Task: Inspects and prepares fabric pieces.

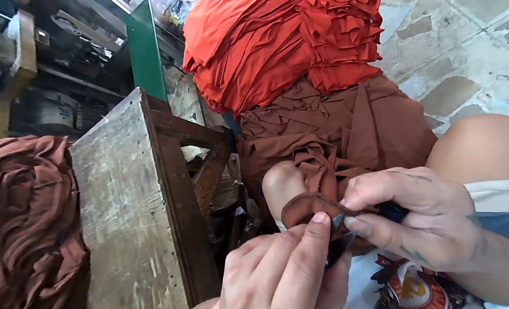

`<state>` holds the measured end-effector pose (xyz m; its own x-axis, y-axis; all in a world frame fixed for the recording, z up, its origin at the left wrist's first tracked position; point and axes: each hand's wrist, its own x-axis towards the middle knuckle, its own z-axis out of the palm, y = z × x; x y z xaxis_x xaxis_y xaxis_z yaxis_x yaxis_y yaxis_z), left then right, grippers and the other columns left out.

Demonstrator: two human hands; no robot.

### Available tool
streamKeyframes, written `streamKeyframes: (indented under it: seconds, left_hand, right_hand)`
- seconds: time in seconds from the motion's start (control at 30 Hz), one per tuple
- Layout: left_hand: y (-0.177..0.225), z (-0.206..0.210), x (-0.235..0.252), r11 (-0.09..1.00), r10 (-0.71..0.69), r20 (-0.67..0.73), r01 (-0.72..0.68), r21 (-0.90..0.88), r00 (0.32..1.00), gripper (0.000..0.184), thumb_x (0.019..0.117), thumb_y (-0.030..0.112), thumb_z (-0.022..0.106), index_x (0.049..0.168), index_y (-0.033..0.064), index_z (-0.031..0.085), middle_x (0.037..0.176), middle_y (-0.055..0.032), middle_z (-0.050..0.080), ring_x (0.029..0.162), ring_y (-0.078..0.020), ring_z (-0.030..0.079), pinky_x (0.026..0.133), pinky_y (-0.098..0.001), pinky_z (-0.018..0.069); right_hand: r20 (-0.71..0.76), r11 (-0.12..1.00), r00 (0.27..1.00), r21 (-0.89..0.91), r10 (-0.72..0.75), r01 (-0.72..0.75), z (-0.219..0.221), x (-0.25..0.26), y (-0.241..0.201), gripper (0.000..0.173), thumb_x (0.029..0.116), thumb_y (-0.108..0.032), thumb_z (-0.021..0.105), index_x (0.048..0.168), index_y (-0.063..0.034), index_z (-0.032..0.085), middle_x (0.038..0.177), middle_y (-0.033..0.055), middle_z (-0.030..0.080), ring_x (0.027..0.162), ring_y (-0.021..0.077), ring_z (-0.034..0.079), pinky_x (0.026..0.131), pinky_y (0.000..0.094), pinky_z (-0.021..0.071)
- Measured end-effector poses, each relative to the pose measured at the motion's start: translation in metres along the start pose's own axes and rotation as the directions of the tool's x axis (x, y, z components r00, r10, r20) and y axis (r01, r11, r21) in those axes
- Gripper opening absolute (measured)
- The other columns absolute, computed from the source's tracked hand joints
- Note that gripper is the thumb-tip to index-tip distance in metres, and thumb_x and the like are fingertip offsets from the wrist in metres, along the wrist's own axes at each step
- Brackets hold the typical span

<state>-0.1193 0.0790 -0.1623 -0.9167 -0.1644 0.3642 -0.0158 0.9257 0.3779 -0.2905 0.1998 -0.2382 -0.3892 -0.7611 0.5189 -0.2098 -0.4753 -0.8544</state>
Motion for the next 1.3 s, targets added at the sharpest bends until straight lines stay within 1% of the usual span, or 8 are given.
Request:
streamKeyframes:
  seconds: [0.47, 0.6, 0.7, 0.8, 0.93, 1.07, 1.2, 1.3]
  left_hand:
    - [-0.002, 0.001, -0.001, 0.998, -0.031, 0.007, 0.031, -0.063, 1.0, 0.028, 0.0985, 0.023, 0.065, 0.112, -0.0007, 0.066, 0.084, -0.0076, 0.069, 0.073, -0.0063, 0.063, 0.066, -0.0139, 0.0483]
    - [-0.001, 0.0, 0.0, 1.0, -0.008, 0.011, 0.008, -0.013, 1.0, 0.027, 0.0982, 0.024, 0.065, 0.112, 0.0001, 0.066, 0.084, -0.0077, 0.069, 0.074, -0.008, 0.063, 0.066, -0.0152, 0.048]
    - [-0.004, 0.001, -0.002, 0.978, -0.046, 0.029, 0.051, -0.202, 0.999, 0.028, 0.1003, 0.023, 0.063, 0.114, -0.0012, 0.064, 0.085, -0.0073, 0.067, 0.075, -0.0053, 0.063, 0.068, -0.0132, 0.0495]
    - [-0.01, 0.003, -0.001, 0.859, -0.134, 0.122, 0.177, -0.48, 0.983, 0.031, 0.1055, 0.026, 0.058, 0.115, -0.0036, 0.063, 0.087, -0.0079, 0.069, 0.074, -0.0028, 0.065, 0.068, -0.0152, 0.0549]
    - [-0.012, 0.005, -0.002, 0.918, -0.121, 0.193, 0.184, -0.35, 0.974, 0.031, 0.1105, 0.029, 0.044, 0.116, 0.0016, 0.056, 0.096, -0.0075, 0.06, 0.082, -0.0038, 0.06, 0.072, -0.0145, 0.0517]
    - [-0.014, 0.011, -0.001, 0.976, -0.084, 0.072, 0.096, -0.193, 0.994, 0.031, 0.1103, 0.029, 0.042, 0.106, 0.0029, 0.058, 0.082, -0.0045, 0.061, 0.073, -0.0023, 0.059, 0.064, -0.0133, 0.0476]
    - [-0.016, 0.009, 0.005, 0.866, -0.136, 0.064, 0.15, -0.478, 0.989, 0.023, 0.1077, 0.023, 0.052, 0.1, 0.0026, 0.056, 0.078, -0.0032, 0.062, 0.068, -0.0011, 0.06, 0.061, -0.0145, 0.0506]
    - [-0.014, -0.006, 0.007, 0.8, -0.215, 0.054, 0.208, -0.563, 0.975, 0.03, 0.1088, 0.04, 0.047, 0.109, 0.012, 0.058, 0.081, 0.0034, 0.061, 0.067, 0.0012, 0.058, 0.058, -0.0139, 0.0491]
  right_hand:
    - [0.008, 0.999, 1.0, 0.029, 0.015, -0.015, 0.004, -0.001, 0.003, 0.016, 0.1017, -0.016, 0.062, 0.101, -0.0009, 0.067, 0.084, -0.0014, 0.067, 0.08, -0.0068, 0.06, 0.073, 0.0074, 0.0496]
    - [0.009, 0.998, 1.0, 0.055, 0.012, -0.013, 0.004, -0.002, 0.003, 0.016, 0.1013, -0.015, 0.062, 0.1, -0.0007, 0.067, 0.084, -0.0011, 0.067, 0.08, -0.0059, 0.061, 0.074, 0.0087, 0.0504]
    - [0.033, 0.991, 0.999, 0.127, 0.036, -0.039, 0.003, -0.001, 0.004, 0.015, 0.102, -0.016, 0.062, 0.101, -0.0014, 0.066, 0.086, -0.0018, 0.067, 0.081, -0.0061, 0.061, 0.075, 0.009, 0.0514]
    - [0.051, 0.99, 0.997, 0.129, 0.054, -0.06, 0.0, 0.0, 0.006, 0.015, 0.1012, -0.015, 0.063, 0.098, -0.0013, 0.067, 0.084, -0.0033, 0.066, 0.079, -0.0076, 0.059, 0.072, 0.0073, 0.049]
    - [0.054, 0.99, 0.996, 0.12, 0.071, -0.077, 0.004, -0.001, 0.007, 0.013, 0.0997, -0.013, 0.063, 0.096, -0.0009, 0.065, 0.08, -0.0042, 0.063, 0.075, -0.0097, 0.054, 0.068, 0.005, 0.0448]
    - [0.049, 0.984, 0.995, 0.154, 0.085, -0.091, 0.008, -0.001, 0.01, 0.013, 0.099, -0.013, 0.063, 0.094, -0.0011, 0.065, 0.078, -0.0044, 0.062, 0.074, -0.0096, 0.054, 0.067, 0.0054, 0.0452]
    - [0.247, 0.992, 0.968, 0.103, 0.041, -0.068, 0.019, -0.004, 0.012, 0.013, 0.0956, -0.009, 0.062, 0.087, -0.0018, 0.067, 0.073, 0.0014, 0.063, 0.068, -0.0031, 0.056, 0.062, 0.0106, 0.0452]
    - [0.272, 0.989, 0.962, 0.132, 0.029, -0.067, 0.038, -0.009, 0.023, 0.013, 0.0969, -0.009, 0.063, 0.089, 0.0001, 0.069, 0.071, 0.0032, 0.064, 0.064, -0.0006, 0.057, 0.059, 0.0129, 0.0462]
